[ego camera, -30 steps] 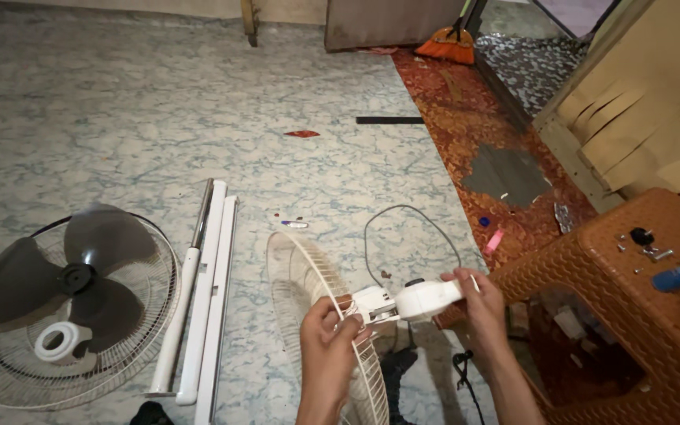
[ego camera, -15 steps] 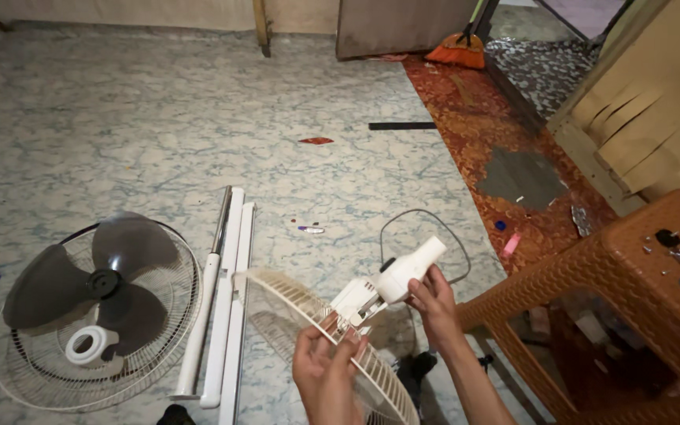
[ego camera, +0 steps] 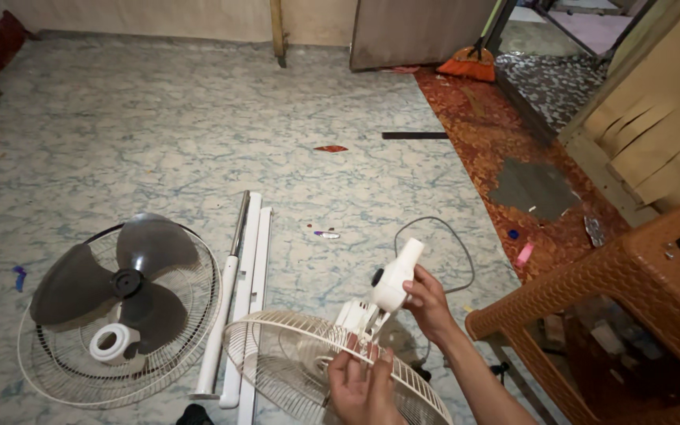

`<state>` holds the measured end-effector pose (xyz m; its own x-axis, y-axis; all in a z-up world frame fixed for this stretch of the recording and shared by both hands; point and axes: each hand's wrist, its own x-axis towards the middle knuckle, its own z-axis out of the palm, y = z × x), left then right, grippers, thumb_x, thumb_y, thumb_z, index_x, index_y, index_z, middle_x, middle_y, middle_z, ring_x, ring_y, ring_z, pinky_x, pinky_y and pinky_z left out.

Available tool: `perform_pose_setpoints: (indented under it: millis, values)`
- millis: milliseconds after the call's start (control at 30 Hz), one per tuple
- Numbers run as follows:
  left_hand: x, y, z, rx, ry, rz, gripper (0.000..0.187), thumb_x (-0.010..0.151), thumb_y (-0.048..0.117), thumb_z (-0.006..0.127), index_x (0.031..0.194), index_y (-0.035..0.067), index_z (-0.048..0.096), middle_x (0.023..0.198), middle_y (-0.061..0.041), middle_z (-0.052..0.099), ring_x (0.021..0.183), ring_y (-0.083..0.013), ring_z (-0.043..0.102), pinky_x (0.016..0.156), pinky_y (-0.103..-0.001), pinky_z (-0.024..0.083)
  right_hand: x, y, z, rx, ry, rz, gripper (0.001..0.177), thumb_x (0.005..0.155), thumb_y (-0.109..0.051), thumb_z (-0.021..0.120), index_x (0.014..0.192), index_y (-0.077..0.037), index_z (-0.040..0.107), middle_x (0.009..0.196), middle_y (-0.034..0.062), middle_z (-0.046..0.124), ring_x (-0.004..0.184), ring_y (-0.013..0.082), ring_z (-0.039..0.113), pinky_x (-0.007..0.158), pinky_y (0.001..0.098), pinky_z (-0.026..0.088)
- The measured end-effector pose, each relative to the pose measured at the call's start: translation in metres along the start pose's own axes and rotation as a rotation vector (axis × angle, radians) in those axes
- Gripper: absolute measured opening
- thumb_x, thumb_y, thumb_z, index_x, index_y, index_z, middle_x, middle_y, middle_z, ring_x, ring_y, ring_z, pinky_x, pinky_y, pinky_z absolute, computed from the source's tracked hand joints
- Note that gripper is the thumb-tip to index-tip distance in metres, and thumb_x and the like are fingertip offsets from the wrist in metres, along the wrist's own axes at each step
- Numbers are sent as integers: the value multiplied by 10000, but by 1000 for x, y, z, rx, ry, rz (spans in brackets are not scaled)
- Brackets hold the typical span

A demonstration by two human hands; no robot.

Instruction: The person disassembles a white pedestal fan, removes the motor housing, and uses a screwdriver to adjust internal components. They then reassemble the fan parts and test the motor by hand.

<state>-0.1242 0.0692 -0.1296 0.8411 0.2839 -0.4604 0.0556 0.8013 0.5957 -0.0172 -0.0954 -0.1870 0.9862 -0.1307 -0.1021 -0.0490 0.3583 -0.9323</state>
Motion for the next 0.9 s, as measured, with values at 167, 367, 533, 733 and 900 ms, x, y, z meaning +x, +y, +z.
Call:
perform_pose_setpoints:
  millis: [167,367,533,733,900]
  values:
    - [13,-1,-15,-6,-7,52,586,684,-204,672,1223,-42,507,1289,-260,657,1161,-351,668,810,-416,611,-5,6,10,10,-22,-78,684,827,-204,756,1439,7,537,1184,75,655,976,161,598,758,311,477]
    - [30,6,-36,63,-18,-29,609,687,-215,664,1249,-32,513,1251,-336,664,1005,-365,669,702,-405,519,-15,9,29,-51,-6,-160,758,720,-162,812,1399,32,536,1225,97,650,1128,217,635,960,367,535]
    - [33,9,-44,-36,-63,18,577,663,-226,614,1199,-65,476,1256,-340,649,1064,-375,702,810,-480,639,-27,0,43,-104,-17,-249,754,717,-151,817,1391,68,562,1287,141,644,1198,236,613,1039,374,485]
    - [33,27,-47,54,-15,-94,580,659,-231,572,1199,-45,473,1294,-300,639,1118,-388,690,817,-513,599,-45,-25,58,-143,10,-312,781,690,-127,809,1398,86,559,1283,169,651,1175,247,637,1043,384,495]
    - [15,20,-42,1,16,-101,586,671,-266,569,1197,-23,483,1308,-309,630,1082,-422,674,794,-506,604,-51,-53,57,-179,-5,-328,782,689,-68,798,1413,85,548,1309,171,643,1181,245,642,1027,389,520]
